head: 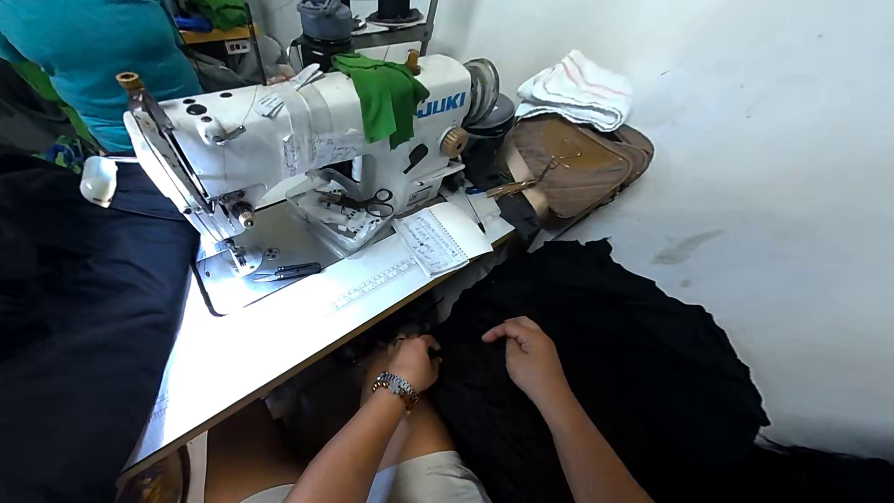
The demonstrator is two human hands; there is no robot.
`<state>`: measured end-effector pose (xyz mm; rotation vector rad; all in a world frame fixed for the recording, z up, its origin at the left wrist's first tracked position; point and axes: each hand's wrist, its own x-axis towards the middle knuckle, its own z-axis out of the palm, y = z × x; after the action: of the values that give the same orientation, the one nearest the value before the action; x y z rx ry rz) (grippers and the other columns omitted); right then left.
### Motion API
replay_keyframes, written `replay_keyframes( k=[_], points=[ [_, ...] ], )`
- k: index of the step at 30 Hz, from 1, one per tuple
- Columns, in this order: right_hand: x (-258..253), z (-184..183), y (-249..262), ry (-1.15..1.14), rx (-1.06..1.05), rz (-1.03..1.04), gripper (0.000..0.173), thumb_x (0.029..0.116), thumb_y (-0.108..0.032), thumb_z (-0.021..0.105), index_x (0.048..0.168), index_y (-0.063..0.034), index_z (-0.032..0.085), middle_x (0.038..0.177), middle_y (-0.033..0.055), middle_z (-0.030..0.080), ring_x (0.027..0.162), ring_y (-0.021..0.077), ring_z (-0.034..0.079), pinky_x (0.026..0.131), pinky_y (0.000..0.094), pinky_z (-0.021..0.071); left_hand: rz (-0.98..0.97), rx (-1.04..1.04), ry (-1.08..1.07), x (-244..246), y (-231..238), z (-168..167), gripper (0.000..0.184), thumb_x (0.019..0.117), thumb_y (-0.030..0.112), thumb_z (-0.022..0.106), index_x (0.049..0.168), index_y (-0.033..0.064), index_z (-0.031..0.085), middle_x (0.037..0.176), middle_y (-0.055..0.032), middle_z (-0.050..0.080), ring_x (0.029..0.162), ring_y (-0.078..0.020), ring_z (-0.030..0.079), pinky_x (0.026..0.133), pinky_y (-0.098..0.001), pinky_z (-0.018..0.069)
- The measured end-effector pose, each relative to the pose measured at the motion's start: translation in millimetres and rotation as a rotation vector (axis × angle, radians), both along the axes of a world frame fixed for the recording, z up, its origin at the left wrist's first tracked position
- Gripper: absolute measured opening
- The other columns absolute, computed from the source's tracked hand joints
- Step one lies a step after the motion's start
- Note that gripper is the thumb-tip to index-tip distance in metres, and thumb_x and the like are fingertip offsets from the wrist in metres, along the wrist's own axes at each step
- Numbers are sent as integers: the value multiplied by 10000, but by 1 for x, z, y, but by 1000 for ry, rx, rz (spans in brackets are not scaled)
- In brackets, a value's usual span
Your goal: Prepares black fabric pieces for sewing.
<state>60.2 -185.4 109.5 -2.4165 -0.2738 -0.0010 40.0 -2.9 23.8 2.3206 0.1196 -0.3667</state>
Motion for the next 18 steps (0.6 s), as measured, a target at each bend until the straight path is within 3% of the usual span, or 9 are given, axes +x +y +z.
replay_keyframes(
  k=[3,6,8,9,11,12,14,16,18],
  points=[
    [-6,7,6,-13,-16,10,362,983,129,427,1043,-5,758,1193,183,666,1119,315,631,935,490,523,82,-156,-59,0,4,18,252,967,264,701,1136,78,724,1049,-159,731,1000,-329,700,903,-579,541],
    [-13,10,17,3,-35,82,185,961,-77,688,1119,6,737,1209,215,640,1096,342,638,913,526,546,187,-411,-17,1,11,54,228,999,196,672,1137,15,682,977,-155,692,857,-256,665,787,-461,556],
    [-17,7,30,108,-109,110,442,854,-262,853,1174,6,707,1225,199,610,1094,337,629,921,529,556,251,-531,21,0,10,71,223,1004,178,659,1165,24,672,934,-123,675,784,-206,625,713,-398,534],
    [-19,3,36,117,-158,113,470,831,-264,873,1168,14,702,1206,199,612,1071,340,641,912,524,568,280,-574,32,0,8,75,205,1001,168,658,1165,46,665,898,-98,655,746,-182,599,679,-371,515],
    [-18,-2,42,69,-238,94,273,910,-138,777,1102,46,715,1141,218,650,1012,362,674,891,527,575,293,-618,24,-1,4,77,260,1004,158,655,1249,72,628,871,-96,644,712,-182,582,653,-368,501],
    [-16,1,42,77,-250,62,196,960,-94,702,1090,51,724,1136,225,671,1018,373,682,904,541,566,264,-621,-3,-1,4,72,327,1015,166,643,1325,80,583,888,-105,664,726,-186,603,666,-374,513],
    [-9,11,34,117,-210,-17,204,1023,-105,612,1093,54,719,1113,241,695,1023,391,686,911,583,545,109,-497,-81,0,9,52,478,1026,186,632,1463,79,471,1107,-138,711,941,-239,690,825,-443,569],
    [-5,21,25,117,-153,-107,247,1050,-145,587,1109,62,708,1059,263,707,994,412,692,886,608,533,-52,-180,-61,0,16,26,624,957,261,728,1510,131,472,1397,-161,608,1273,-363,585,1035,-598,485],
    [-1,30,18,103,-105,-182,242,1051,-121,581,1155,65,695,1093,274,700,1024,420,682,915,607,516,-117,16,59,-1,19,3,633,927,299,749,1501,179,511,1473,-192,535,1342,-432,513,1053,-657,443]
  ],
)
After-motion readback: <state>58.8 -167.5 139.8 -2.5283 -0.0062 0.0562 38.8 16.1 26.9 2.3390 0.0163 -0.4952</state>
